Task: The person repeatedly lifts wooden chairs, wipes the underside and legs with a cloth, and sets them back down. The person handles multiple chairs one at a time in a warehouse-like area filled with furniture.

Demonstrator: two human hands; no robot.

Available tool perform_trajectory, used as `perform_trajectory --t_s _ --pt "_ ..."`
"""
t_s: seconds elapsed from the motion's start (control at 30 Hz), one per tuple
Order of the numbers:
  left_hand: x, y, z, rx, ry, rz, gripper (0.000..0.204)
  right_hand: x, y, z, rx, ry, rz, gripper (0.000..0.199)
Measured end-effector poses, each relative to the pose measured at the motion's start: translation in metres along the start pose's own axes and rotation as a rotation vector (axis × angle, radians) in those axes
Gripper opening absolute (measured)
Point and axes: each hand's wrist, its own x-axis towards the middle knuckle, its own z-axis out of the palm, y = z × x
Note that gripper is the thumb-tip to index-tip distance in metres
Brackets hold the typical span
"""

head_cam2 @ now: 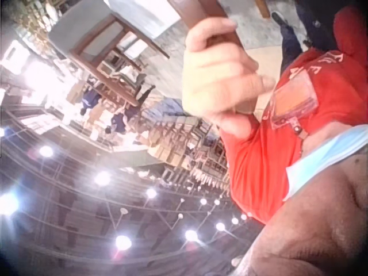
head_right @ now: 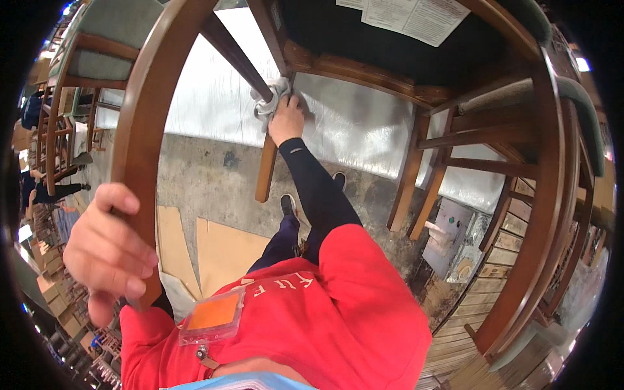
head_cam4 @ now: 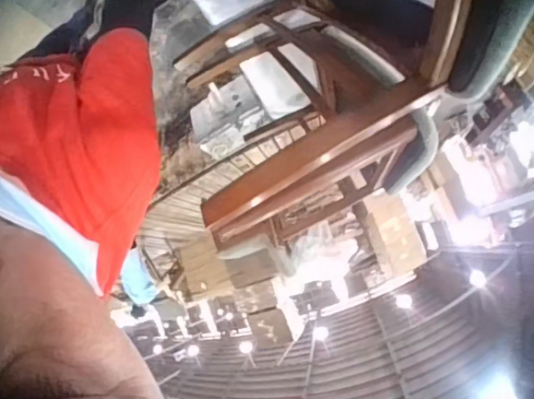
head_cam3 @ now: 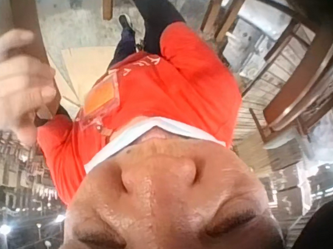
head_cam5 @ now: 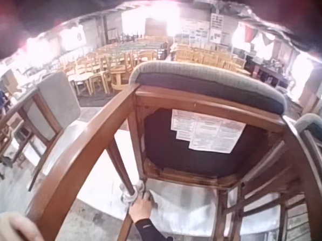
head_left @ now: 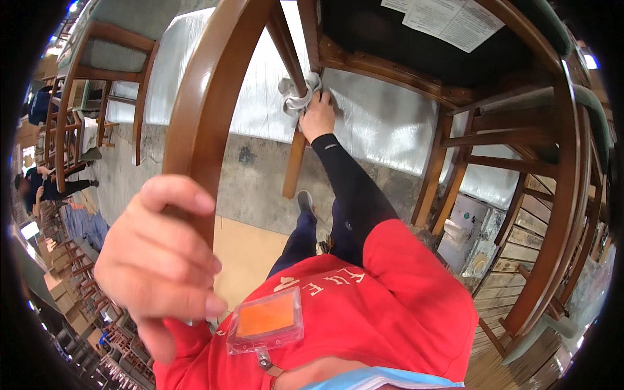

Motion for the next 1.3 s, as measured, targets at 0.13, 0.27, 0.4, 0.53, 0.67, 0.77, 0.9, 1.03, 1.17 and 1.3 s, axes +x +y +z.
perform_trajectory --t_s 0.13,0.27,0.4,0.53,0.67,0.77,0.9,1.03,1.17,1.3 --pt "-0.004 0.009 0.002 0.023 0.043 -0.072 0.054 -0.040 0.002 -0.028 0.215 -0.363 0.200 0.045" --pt "0.001 0.003 0.004 0.021 0.022 -0.015 0.054 0.001 -0.041 -0.061 0.828 0.319 -0.221 0.037" --pt "-0.002 -0.005 -0.005 0.004 -0.053 0.023 0.056 0.070 -0.129 -0.129 0.671 0.655 -0.503 0.047" --pt "-0.001 0.007 0.000 0.092 0.012 0.022 0.052 0.041 -0.090 -0.077 0.335 0.552 -0.225 0.060" --pt "0.004 -0.002 0.018 0.100 0.154 0.013 0.052 -0.021 0.016 -0.063 0.658 0.338 0.140 0.035" --pt "-0.001 0.001 0.023 0.122 0.202 -0.064 0.053 -0.055 0.047 -0.143 1.164 0.893 0.059 0.037" --pt "0.003 0.006 0.026 0.170 0.193 -0.075 0.054 -0.020 0.097 -0.312 0.169 1.343 -0.095 0.048" --pt "-0.006 0.011 0.020 0.201 0.167 -0.083 0.053 0.036 0.114 -0.360 0.061 1.422 -0.054 0.022" --pt "-0.012 0.008 0.008 0.168 0.110 -0.083 0.045 -0.019 0.195 -0.245 0.209 1.081 0.370 0.026" --pt "-0.003 0.000 0.007 0.120 0.104 -0.085 0.044 -0.054 0.249 -0.207 0.296 0.817 0.526 0.039"
